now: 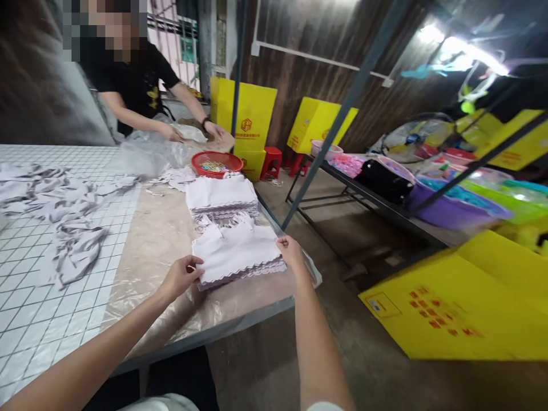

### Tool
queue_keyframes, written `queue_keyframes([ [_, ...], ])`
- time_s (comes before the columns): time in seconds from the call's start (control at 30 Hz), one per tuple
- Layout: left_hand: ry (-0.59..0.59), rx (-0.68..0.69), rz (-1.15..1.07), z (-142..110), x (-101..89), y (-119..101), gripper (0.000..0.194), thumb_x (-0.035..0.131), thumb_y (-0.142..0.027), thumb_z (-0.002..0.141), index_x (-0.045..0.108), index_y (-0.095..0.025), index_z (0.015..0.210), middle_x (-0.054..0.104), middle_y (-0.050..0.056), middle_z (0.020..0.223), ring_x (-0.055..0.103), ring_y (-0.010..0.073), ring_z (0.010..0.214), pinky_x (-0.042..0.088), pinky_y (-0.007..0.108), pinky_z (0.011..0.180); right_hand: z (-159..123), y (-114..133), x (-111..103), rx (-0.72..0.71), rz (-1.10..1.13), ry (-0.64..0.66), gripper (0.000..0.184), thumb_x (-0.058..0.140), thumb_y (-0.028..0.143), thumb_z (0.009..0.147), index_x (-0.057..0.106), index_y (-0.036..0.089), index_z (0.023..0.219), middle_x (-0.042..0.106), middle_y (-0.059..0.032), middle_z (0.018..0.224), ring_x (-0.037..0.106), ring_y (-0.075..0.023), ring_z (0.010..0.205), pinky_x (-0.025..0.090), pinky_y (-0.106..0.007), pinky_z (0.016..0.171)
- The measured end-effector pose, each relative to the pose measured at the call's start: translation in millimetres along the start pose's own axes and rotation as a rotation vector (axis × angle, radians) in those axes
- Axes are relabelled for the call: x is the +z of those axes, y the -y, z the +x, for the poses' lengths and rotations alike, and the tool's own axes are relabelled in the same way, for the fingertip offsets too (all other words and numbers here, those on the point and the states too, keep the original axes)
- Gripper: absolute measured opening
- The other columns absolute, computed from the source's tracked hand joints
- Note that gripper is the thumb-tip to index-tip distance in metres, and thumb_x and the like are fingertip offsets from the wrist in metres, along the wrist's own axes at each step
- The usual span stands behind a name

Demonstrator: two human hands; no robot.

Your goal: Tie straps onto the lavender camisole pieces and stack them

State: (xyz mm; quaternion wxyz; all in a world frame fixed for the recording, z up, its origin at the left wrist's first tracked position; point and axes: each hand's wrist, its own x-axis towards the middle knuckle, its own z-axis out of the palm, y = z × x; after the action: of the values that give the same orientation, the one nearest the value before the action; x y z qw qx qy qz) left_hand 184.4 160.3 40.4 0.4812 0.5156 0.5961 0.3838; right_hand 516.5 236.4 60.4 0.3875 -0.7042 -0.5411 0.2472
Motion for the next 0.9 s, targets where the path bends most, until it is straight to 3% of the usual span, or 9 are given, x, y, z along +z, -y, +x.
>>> queue_keyframes([
  [0.17,-0.180,0.334,0.386,3.4,-9.8,8.1,0.020,0.058,-0.012,0.077,0.065,-0.018,0.094,0.061,0.003,0.095,0.060,0.0134,0.068,0.049,0.029,0.070,-6.4,7.6,-1.3,-0.135,-0.168,-0.090,0.007,0.061,0.019,0.071,0.057,0.023,0.066,0.061,-0.0074,0.080,0.059,-0.0254,0.086,0.044,-0.040,0.087],
  [0.23,-0.217,0.389,0.455,16.5,-15.9,7.1,0.021,0.053,-0.016,0.083,0.065,-0.019,0.100,0.059,0.005,0.100,0.060,0.0151,0.073,0.049,0.030,0.073,-15.9,16.1,10.0,-0.277,-0.268,-0.198,0.001,0.061,0.021,0.075,0.060,0.022,0.074,0.061,-0.0117,0.092,0.057,-0.0287,0.096,0.042,-0.044,0.093],
  [0.3,-0.198,0.397,0.512,39.0,-21.5,1.5,0.022,0.050,-0.016,0.086,0.065,-0.018,0.102,0.060,0.007,0.101,0.061,0.0181,0.081,0.049,0.033,0.078,-32.5,28.9,33.8,-0.489,-0.359,-0.248,0.010,0.059,0.026,0.082,0.064,0.020,0.087,0.060,-0.0140,0.100,0.057,-0.0296,0.100,0.044,-0.045,0.092],
  [0.37,-0.154,0.389,0.554,66.6,-24.6,-8.1,0.023,0.050,-0.013,0.086,0.067,-0.016,0.099,0.062,0.009,0.100,0.061,0.0208,0.086,0.049,0.035,0.082,-53.9,43.2,66.4,-0.682,-0.380,-0.163,0.017,0.055,0.030,0.089,0.065,0.020,0.097,0.061,-0.0125,0.102,0.058,-0.0277,0.098,0.046,-0.042,0.088],
  [0.47,-0.111,0.389,0.586,102.4,-24.6,-23.0,0.020,0.055,-0.008,0.080,0.071,-0.015,0.090,0.064,0.010,0.095,0.063,0.0219,0.087,0.049,0.033,0.082,-82.4,58.2,109.4,-0.852,-0.390,0.036,0.019,0.051,0.035,0.094,0.065,0.024,0.102,0.064,-0.0085,0.102,0.060,-0.0253,0.097,0.049,-0.038,0.081],
  [0.53,-0.114,0.385,0.615,116.0,-26.4,-27.6,0.017,0.059,-0.009,0.077,0.071,-0.016,0.086,0.065,0.010,0.094,0.063,0.0219,0.086,0.050,0.032,0.080,-89.7,62.8,122.7,-0.909,-0.395,0.072,0.019,0.050,0.036,0.096,0.065,0.025,0.096,0.065,-0.0075,0.098,0.061,-0.0257,0.093,0.049,-0.038,0.076],
  [0.63,-0.160,0.376,0.669,118.9,-41.7,-20.1,0.016,0.061,-0.014,0.077,0.071,-0.017,0.090,0.065,0.011,0.098,0.062,0.0228,0.090,0.050,0.032,0.081,-82.0,71.3,129.0,-0.963,-0.362,0.001,0.019,0.049,0.037,0.096,0.065,0.026,0.093,0.066,-0.0088,0.093,0.062,-0.0277,0.087,0.049,-0.042,0.073],
  [0.77,-0.268,0.370,0.753,99.1,-97.8,11.8,0.021,0.062,-0.013,0.076,0.069,-0.018,0.095,0.063,0.013,0.111,0.058,0.0274,0.104,0.047,0.041,0.092,-83.5,100.7,161.6,-1.059,-0.269,0.082,0.014,0.052,0.031,0.094,0.063,0.027,0.101,0.066,-0.0096,0.096,0.063,-0.0284,0.090,0.053,-0.044,0.077],
  [0.9,-0.470,0.297,0.799,91.1,-200.4,42.2,0.028,0.062,-0.016,0.081,0.065,-0.019,0.108,0.057,0.014,0.127,0.053,0.0287,0.117,0.043,0.046,0.101,-119.5,141.5,240.5,-1.150,-0.177,0.305,0.027,0.054,0.027,0.090,0.060,0.030,0.117,0.067,-0.0092,0.110,0.065,-0.0287,0.102,0.057,-0.043,0.083],
])
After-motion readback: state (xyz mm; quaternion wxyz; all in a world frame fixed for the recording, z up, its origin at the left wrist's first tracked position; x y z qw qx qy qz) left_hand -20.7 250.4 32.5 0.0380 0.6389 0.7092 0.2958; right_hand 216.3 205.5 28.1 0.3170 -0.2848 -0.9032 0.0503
